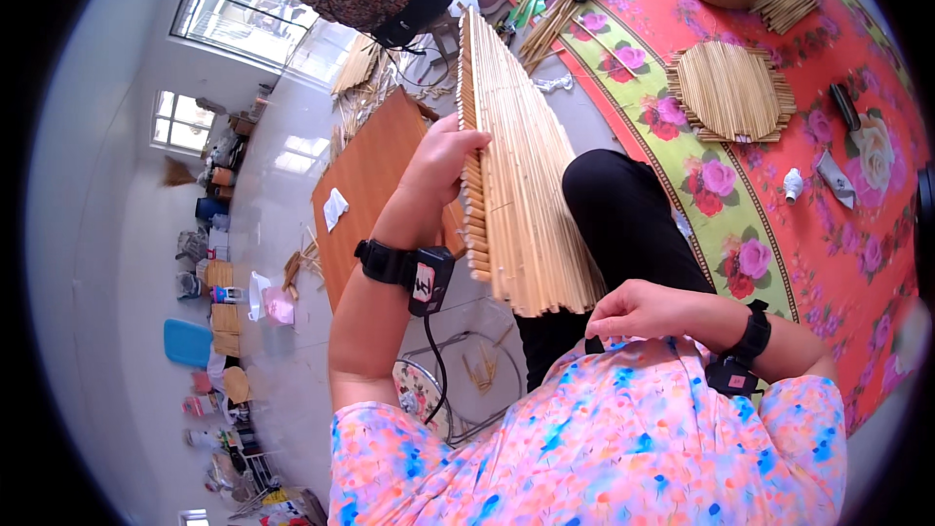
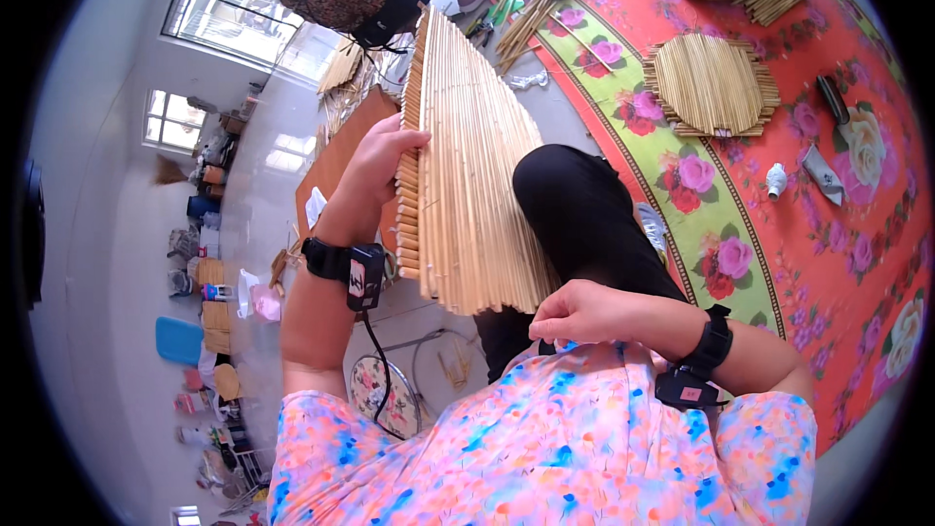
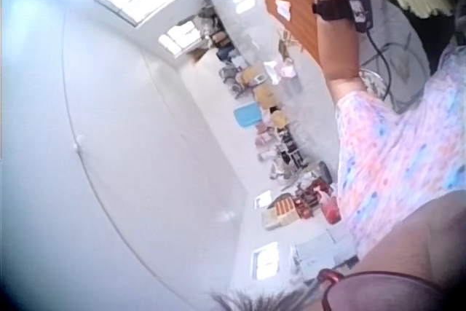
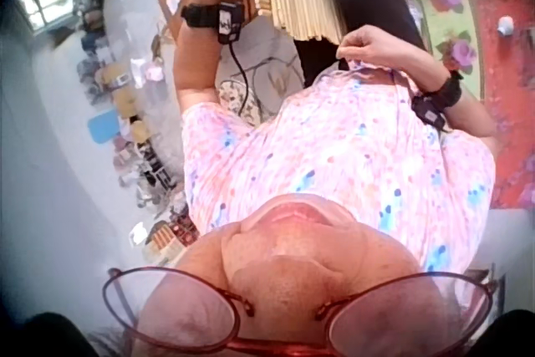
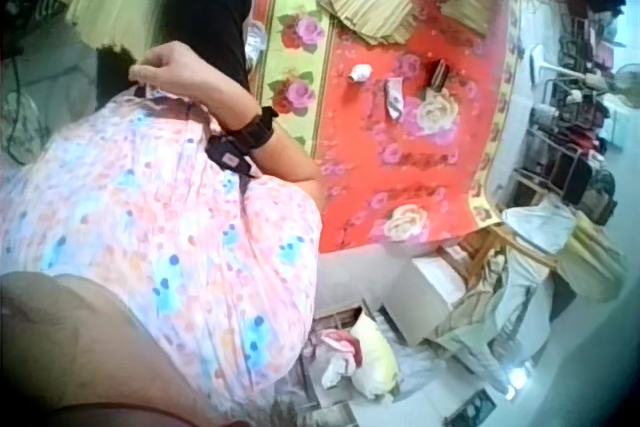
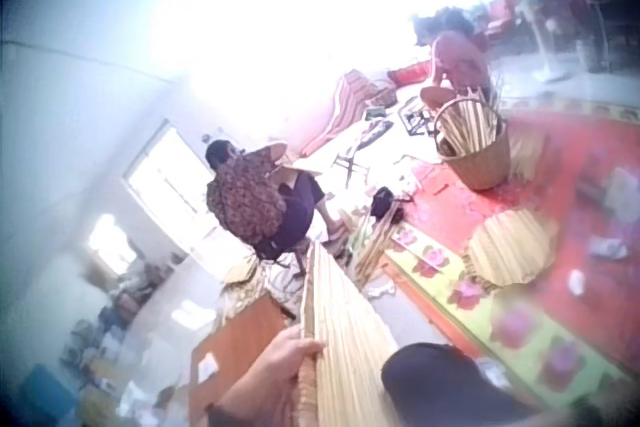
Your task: The person is seated on the floor, weaving a fan-shaped bamboo object. They use a needle and thread to bind the bamboo strips together, occasionally using pliers to adjust the structure.
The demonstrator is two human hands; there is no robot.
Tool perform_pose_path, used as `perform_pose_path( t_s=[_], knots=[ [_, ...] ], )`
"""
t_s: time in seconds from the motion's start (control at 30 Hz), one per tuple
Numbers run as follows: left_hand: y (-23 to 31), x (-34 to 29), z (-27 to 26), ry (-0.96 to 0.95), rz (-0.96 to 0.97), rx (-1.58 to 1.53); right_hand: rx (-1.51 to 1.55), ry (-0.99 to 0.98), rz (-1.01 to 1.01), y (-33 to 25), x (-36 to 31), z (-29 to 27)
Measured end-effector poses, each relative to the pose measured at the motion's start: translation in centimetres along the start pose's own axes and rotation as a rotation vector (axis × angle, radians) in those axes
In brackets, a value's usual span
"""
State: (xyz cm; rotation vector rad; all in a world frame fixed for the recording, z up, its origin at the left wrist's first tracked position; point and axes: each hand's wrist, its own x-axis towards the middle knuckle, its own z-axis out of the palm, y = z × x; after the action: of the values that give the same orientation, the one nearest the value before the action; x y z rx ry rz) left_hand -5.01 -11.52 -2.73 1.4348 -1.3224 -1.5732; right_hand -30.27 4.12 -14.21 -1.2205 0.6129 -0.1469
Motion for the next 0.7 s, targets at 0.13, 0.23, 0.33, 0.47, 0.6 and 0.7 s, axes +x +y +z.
perform_pose_path(
  t_s=[0.13,0.23,0.33,0.47,0.6,0.7],
  knots=[
    [-1.0,-3.5,-2.8,0.111,0.155,-0.079,0.022,-0.037,0.067,0.1,0.1,1.7],
    [-0.8,-6.5,-3.6,0.282,0.275,-0.206,0.005,-0.096,0.085,0.8,1.2,2.4],
    [-1.7,-9.1,-3.3,0.425,0.402,-0.369,0.246,-0.121,-0.040,0.9,1.8,3.4],
    [-3.7,-10.4,-1.5,0.547,0.620,-0.605,0.620,-0.050,-0.323,-0.3,3.1,4.9],
    [-6.7,-9.2,1.6,0.524,0.783,-0.801,0.810,0.207,-0.536,-3.4,3.6,4.5],
    [-8.7,-7.8,5.3,0.468,0.792,-0.953,0.828,0.564,-0.623,-7.8,1.8,4.7]
  ],
)
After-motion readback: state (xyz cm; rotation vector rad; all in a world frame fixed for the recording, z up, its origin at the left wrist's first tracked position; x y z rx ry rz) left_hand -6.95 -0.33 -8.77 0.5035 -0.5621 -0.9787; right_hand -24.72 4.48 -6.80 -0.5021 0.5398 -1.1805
